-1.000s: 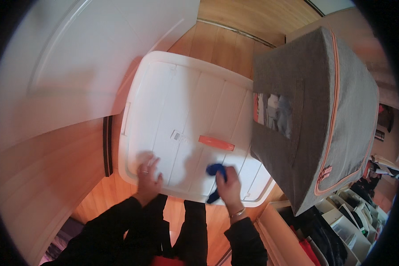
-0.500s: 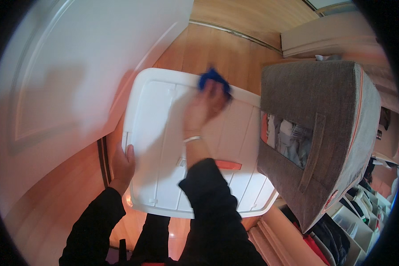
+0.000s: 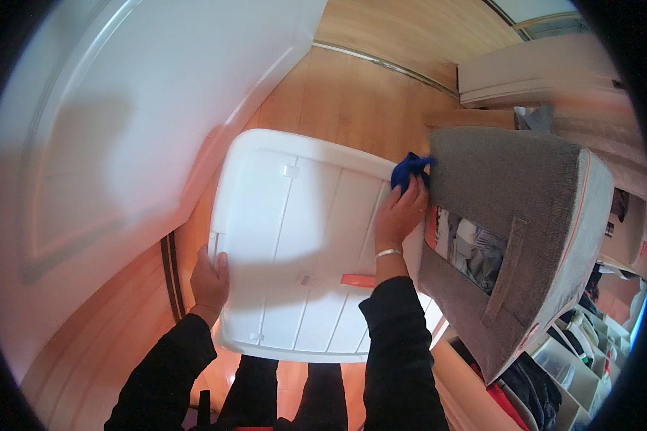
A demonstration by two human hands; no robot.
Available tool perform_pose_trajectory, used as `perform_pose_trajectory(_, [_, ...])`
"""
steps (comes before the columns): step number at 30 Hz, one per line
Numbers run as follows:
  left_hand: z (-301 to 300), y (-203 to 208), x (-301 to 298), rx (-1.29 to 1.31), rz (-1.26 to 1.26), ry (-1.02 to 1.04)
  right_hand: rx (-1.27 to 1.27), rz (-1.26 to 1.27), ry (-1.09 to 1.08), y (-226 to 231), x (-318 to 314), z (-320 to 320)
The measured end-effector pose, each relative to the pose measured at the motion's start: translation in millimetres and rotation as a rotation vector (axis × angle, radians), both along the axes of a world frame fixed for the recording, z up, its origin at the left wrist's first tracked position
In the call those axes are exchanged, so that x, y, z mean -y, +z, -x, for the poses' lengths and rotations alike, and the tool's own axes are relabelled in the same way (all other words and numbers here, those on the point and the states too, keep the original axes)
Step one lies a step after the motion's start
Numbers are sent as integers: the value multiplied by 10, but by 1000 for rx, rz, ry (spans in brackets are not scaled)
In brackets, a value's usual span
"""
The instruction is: The person wipes the top of a white plastic storage bin with a blue cloth, then wipes a gray fabric storage bag placed on the bin. The person then walks to a closet area and wipes the inside of a white storage drawer with the same cloth.
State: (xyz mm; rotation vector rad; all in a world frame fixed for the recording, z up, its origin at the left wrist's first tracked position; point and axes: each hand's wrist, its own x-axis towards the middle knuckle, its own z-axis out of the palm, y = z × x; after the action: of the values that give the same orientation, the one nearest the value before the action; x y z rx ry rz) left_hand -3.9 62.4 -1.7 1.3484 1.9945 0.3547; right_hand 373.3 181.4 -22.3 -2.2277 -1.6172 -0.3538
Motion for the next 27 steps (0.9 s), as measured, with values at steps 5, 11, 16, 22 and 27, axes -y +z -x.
perform_pose_trajectory(5, [-14, 44, -6, 19, -42, -26, -104, 387, 137, 245, -818, 641])
perform_pose_trajectory(11, [1, 47, -6, 42, 14, 2, -269, 349, 517, 301, -1182, 1934])
perform_pose_trajectory(16, [26, -35, 83, 136, -116, 124, 176, 386, 970, 311, -836, 2622])
perform_pose_trajectory(22, [111, -331, 203, 182, -400, 346, -349, 505, 1038, 278, 676, 2876])
perform_pose_trajectory(27, [297, -417, 804, 472, -388, 787, -572, 492, 1048, 178, 1654, 2754])
